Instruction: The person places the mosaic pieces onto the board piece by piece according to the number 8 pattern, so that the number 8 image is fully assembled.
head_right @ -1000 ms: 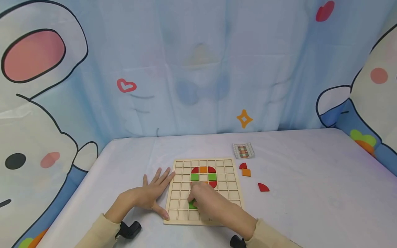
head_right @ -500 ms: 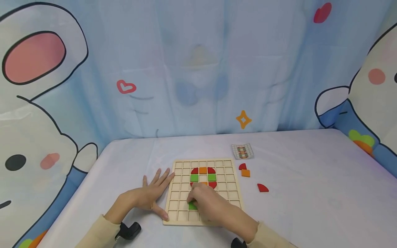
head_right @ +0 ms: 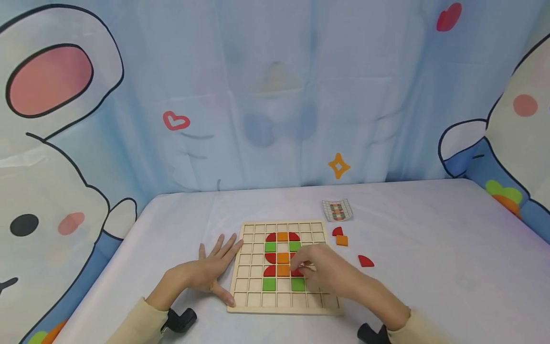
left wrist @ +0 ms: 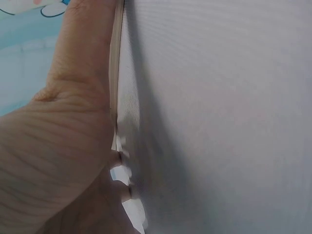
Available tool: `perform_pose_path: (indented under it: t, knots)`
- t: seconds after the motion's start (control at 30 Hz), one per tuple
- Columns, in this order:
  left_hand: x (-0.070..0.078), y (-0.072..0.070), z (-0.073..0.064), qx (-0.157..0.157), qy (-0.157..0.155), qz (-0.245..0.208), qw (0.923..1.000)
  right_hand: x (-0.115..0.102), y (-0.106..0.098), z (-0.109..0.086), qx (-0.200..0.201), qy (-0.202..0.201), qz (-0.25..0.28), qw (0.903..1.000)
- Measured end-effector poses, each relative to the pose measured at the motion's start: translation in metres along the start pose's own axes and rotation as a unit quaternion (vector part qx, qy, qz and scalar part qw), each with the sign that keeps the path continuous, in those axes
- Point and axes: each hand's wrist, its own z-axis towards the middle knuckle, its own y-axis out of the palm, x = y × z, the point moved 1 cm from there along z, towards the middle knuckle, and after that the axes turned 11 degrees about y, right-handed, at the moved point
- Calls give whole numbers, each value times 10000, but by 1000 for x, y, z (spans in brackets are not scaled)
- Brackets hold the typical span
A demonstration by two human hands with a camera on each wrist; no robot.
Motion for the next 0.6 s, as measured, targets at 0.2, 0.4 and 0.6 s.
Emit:
perform_pose_path:
  t: [0.2,0.4,0.6]
  knots:
    - [1,1,0,-17,-28,-4,10000,40,-34,-22,687,634,-687,9932]
    - [0,1,1,-30,-19,57,10000,77,-47,-39,853,1425,-863,9823]
    - [1,1,1,-24,-1,45,10000,97,-51,-47,787,1677,-668,9804]
